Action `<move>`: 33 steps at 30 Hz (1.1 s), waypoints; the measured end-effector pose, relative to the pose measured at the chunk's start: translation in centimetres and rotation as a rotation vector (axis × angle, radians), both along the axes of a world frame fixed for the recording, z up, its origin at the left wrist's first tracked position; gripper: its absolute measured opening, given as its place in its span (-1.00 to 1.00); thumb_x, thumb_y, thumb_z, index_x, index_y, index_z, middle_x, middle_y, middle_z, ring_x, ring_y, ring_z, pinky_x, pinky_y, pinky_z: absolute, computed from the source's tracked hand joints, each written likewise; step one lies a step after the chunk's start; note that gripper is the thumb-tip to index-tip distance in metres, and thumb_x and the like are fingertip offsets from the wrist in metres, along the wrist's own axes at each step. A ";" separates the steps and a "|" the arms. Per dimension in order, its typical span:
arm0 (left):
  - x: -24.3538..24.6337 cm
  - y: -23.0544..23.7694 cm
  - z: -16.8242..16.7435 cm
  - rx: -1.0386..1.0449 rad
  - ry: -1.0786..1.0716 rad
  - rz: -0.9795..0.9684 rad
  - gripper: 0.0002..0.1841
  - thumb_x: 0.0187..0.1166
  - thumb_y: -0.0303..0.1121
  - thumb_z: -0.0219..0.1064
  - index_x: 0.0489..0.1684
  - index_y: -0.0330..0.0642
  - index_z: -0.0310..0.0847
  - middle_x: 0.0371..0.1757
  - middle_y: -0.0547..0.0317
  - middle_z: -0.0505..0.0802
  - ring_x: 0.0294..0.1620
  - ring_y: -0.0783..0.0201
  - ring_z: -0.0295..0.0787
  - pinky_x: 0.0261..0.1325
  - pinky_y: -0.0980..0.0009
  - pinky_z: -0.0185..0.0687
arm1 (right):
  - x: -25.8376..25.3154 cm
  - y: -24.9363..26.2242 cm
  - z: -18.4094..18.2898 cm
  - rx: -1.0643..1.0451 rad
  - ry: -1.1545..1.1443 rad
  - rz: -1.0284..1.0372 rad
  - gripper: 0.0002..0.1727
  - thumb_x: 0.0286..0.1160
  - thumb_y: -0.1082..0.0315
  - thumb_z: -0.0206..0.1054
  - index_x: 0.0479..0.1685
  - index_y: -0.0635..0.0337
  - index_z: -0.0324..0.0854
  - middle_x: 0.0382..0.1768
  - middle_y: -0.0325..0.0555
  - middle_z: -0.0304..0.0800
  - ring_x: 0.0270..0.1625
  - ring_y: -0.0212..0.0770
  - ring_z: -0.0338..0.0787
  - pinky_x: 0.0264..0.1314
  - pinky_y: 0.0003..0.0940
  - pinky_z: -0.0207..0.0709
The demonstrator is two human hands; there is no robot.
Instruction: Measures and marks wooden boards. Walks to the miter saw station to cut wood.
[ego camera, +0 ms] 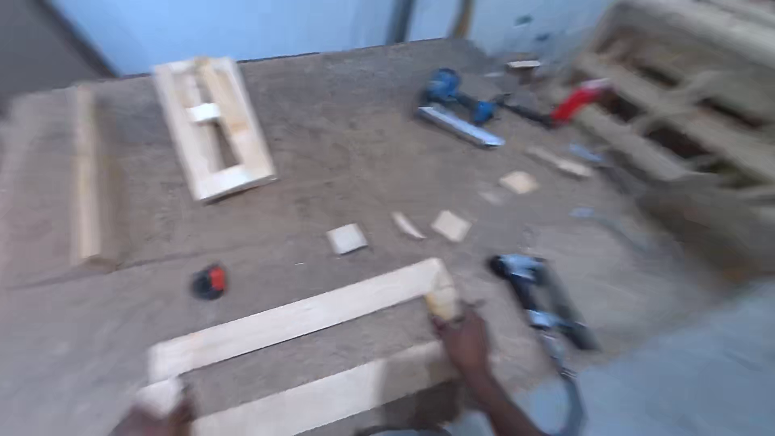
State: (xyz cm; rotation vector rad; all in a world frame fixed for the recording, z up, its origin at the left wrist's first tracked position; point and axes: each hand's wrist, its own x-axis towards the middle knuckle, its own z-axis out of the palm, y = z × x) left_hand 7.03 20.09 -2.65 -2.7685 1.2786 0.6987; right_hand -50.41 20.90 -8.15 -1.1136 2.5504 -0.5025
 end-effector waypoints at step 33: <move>2.4 1.4 -3.1 -0.280 0.011 0.097 0.06 0.12 0.23 0.65 0.68 -0.20 0.41 0.55 -0.24 0.62 0.58 -0.18 0.52 0.63 -0.16 0.40 | 1.3 0.0 -1.4 -0.104 0.017 0.167 -0.01 0.27 -0.17 0.56 0.66 0.29 0.40 0.47 0.47 0.56 0.51 0.48 0.56 0.54 0.43 0.40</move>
